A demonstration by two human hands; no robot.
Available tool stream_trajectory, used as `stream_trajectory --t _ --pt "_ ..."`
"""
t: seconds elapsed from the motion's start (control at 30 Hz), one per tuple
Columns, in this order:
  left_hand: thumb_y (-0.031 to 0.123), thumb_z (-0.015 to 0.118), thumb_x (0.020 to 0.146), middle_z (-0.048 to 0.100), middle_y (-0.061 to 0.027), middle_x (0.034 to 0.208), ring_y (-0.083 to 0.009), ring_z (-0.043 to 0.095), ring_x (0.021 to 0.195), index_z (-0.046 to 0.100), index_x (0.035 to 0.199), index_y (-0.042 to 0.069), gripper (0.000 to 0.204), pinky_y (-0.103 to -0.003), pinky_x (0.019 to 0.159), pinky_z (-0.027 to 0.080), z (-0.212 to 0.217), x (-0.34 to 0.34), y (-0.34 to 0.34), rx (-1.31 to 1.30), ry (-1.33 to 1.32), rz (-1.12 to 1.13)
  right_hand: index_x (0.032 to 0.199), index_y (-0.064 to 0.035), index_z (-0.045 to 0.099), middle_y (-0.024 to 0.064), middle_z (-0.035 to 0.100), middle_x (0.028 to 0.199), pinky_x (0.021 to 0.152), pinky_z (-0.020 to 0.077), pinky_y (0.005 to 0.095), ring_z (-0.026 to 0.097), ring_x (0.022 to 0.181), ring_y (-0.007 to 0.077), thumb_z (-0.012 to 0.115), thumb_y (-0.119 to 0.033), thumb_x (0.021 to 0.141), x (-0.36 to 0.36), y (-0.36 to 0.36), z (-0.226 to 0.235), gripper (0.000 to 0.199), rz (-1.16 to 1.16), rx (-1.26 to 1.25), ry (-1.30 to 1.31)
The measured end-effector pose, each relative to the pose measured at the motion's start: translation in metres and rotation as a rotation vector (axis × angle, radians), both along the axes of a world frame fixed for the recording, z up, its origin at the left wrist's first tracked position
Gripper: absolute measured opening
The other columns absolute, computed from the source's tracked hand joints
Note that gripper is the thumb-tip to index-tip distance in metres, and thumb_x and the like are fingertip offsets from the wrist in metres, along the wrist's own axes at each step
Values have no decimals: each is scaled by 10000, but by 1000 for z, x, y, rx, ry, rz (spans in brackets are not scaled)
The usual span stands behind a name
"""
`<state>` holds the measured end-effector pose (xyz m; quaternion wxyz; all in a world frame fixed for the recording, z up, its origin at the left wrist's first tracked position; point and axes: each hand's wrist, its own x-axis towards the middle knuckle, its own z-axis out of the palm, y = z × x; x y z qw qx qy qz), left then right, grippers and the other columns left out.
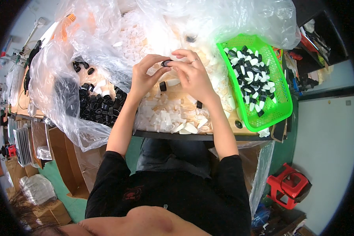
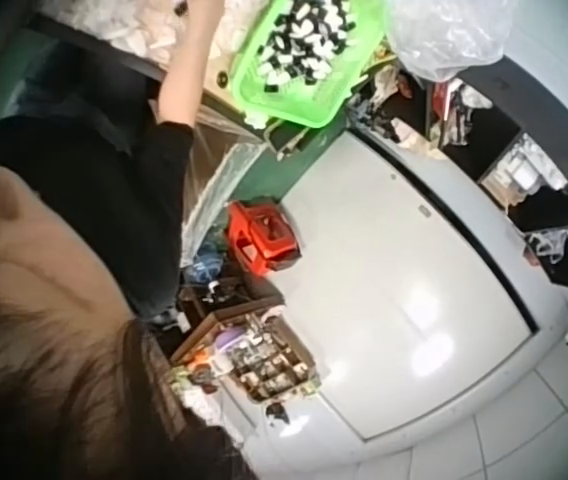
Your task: Assembling small white plastic inserts into black plastic caps.
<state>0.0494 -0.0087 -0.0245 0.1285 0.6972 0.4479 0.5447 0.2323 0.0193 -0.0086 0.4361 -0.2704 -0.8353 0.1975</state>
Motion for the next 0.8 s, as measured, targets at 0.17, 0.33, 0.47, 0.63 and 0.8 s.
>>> stream_trajectory --t 0.17,0.33,0.47,0.63,0.8 --pt "93 782 784 715 -80 953 -179 635 875 706 1047 46 279 -299 816 487 -2 -6 1 -81 -50 59 1119 2 629 72 627 1107 790 480 248 598 937 120 583 -12 926 43 9 21 199 -27 -329 280" --pt "92 784 780 711 -63 933 -163 597 830 707 1055 61 287 -287 772 473 -6 -8 4 -86 -89 71 973 -15 657 67 664 926 713 479 263 623 791 153 587 -19 902 78 -8 9 100 -18 -494 -225" --pt "91 788 771 705 -50 912 -150 570 795 712 1045 69 285 -279 726 454 -5 -8 2 -58 -76 71 925 -41 658 102 626 877 723 501 331 620 777 275 611 11 821 81 -27 -13 125 -176 -271 -542" --pt "101 793 768 703 -42 882 -128 545 732 719 1029 68 273 -264 688 447 -9 -7 3 -119 -7 83 889 -32 650 75 634 962 808 509 381 621 889 288 649 20 785 60 -21 -35 117 -87 28 -528" --pt "83 788 778 689 -27 795 -62 617 747 719 1065 65 296 -219 688 480 -1 -6 -2 -406 -130 19 901 -25 664 71 663 1011 818 518 374 637 933 256 669 26 787 26 -15 -7 125 -164 -22 -103"
